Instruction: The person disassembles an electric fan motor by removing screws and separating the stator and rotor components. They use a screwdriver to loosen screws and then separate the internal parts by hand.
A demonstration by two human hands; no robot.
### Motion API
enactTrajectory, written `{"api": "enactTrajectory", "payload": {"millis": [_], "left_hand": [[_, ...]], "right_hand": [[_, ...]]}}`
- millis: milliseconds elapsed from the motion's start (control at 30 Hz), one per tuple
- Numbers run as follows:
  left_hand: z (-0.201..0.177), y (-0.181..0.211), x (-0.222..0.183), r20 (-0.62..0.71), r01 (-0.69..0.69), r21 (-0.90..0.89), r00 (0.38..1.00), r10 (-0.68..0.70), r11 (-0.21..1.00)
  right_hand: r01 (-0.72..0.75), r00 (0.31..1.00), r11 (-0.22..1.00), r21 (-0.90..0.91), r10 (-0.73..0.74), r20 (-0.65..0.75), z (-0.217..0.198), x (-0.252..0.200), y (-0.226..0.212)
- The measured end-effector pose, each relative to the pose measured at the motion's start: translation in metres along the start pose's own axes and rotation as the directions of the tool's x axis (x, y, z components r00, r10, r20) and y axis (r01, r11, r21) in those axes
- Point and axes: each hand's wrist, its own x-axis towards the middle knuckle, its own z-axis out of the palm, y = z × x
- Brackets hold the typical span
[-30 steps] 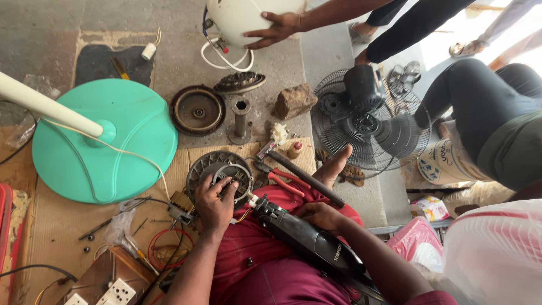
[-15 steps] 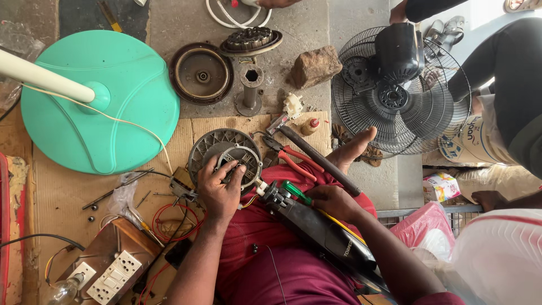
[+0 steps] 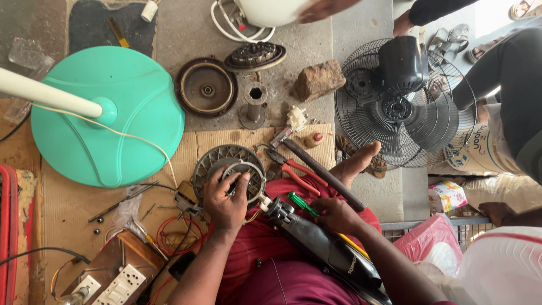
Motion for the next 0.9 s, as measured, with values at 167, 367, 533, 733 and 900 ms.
{"api": "enactTrajectory", "payload": {"millis": [167,367,533,733,900], "left_hand": [[0.005,-0.005,-0.002,0.008,0.001,0.09,1.0,-0.002,0.996],[0.004,0.001,0.005,0.016,0.04,0.146,0.999,-0.043,0.988],[0.004,0.008,0.002,-0.019,0.039,0.108,0.999,-0.037,0.993],[0.003,0.012,0.011,-0.021,0.033,0.122,0.999,-0.031,0.992],[0.004,0.012,0.012,-0.005,0.033,0.122,0.999,-0.033,0.992]], "right_hand": [[0.131,0.991,0.986,0.103,-0.128,-0.034,-0.001,0.02,-0.005],[0.215,0.972,0.975,-0.055,-0.219,-0.084,0.009,0.052,-0.028],[-0.046,0.998,0.998,0.038,0.044,0.05,-0.005,0.045,-0.044],[-0.067,0.991,0.983,-0.169,0.085,0.104,-0.027,0.035,-0.038],[0.037,0.999,0.936,-0.351,-0.043,-0.009,-0.022,0.027,-0.011]]}}
